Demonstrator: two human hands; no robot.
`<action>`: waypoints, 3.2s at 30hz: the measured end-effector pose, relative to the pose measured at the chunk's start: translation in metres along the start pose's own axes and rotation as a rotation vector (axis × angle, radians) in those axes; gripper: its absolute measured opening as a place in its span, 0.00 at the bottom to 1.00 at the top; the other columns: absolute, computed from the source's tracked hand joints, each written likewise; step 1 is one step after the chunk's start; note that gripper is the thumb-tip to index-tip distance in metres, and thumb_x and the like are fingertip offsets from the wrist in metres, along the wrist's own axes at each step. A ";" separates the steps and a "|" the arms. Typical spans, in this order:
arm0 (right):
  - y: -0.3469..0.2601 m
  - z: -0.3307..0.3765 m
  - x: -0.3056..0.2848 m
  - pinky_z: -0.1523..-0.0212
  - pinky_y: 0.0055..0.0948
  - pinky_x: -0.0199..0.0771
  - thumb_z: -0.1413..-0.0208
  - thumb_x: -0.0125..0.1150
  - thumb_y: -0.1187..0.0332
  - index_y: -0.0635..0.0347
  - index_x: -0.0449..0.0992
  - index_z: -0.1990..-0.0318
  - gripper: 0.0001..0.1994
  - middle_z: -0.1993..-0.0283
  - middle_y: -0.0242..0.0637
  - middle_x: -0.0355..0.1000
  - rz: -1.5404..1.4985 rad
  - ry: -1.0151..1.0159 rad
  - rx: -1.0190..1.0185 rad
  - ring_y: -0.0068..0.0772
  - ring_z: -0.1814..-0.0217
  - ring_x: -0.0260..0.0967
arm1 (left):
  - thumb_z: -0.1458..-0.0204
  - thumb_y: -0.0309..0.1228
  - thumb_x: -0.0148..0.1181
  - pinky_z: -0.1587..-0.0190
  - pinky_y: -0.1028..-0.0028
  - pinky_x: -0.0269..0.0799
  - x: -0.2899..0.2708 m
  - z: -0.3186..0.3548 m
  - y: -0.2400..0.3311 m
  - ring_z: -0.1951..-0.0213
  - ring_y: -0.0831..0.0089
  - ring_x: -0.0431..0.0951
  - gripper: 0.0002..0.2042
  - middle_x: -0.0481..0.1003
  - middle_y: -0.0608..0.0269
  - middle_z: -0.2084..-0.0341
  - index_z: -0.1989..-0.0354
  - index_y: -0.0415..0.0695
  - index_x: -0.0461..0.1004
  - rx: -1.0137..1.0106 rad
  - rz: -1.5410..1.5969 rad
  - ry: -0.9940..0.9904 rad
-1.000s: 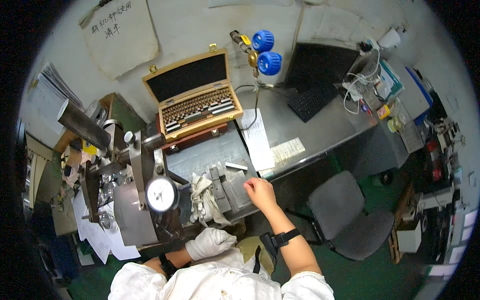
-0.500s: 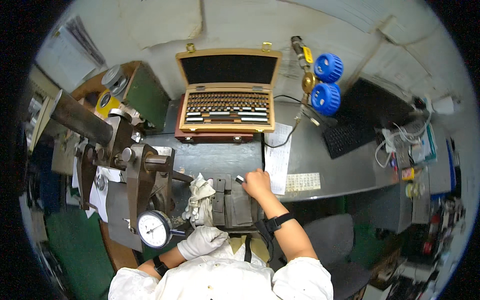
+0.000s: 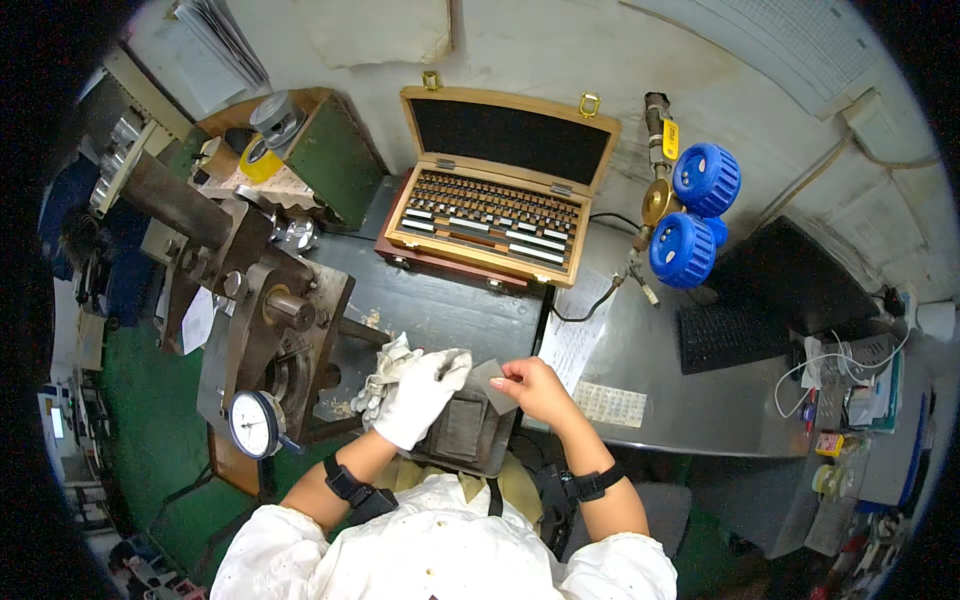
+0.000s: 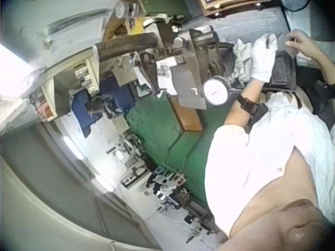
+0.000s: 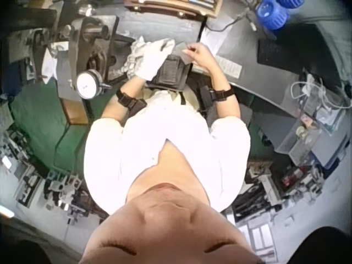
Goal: Measuring and inspecting metal pistons using a dial indicator jig and gauge blocks.
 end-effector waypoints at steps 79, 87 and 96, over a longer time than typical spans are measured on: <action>-0.025 -0.087 -0.032 0.67 0.39 0.69 0.44 0.53 0.58 0.60 0.75 0.74 0.15 0.76 0.46 0.72 0.235 0.325 -0.110 0.49 0.70 0.71 | 0.48 0.46 0.49 0.46 0.56 0.61 0.025 -0.010 -0.027 0.45 0.49 0.64 0.26 0.65 0.44 0.47 0.47 0.39 0.67 0.357 -0.792 0.155; -0.039 -0.139 -0.069 0.63 0.46 0.70 0.45 0.51 0.55 0.59 0.77 0.72 0.17 0.73 0.48 0.74 0.525 0.573 -0.042 0.53 0.67 0.72 | 0.48 0.45 0.49 0.45 0.59 0.61 0.030 -0.015 -0.036 0.45 0.50 0.65 0.26 0.67 0.45 0.49 0.48 0.36 0.67 0.377 -0.728 0.150; -0.050 -0.193 -0.076 0.57 0.46 0.67 0.45 0.51 0.55 0.57 0.78 0.69 0.16 0.68 0.47 0.75 0.627 0.536 0.094 0.50 0.62 0.73 | 0.48 0.44 0.49 0.46 0.60 0.62 0.030 -0.017 -0.040 0.46 0.52 0.66 0.24 0.69 0.48 0.50 0.50 0.37 0.69 0.342 -0.717 0.155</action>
Point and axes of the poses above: each hand's wrist, its own z-axis away from the middle knuckle, its own x-axis out of the palm, y = z × x, the point moved 5 cm from there along -z, towards the middle knuckle
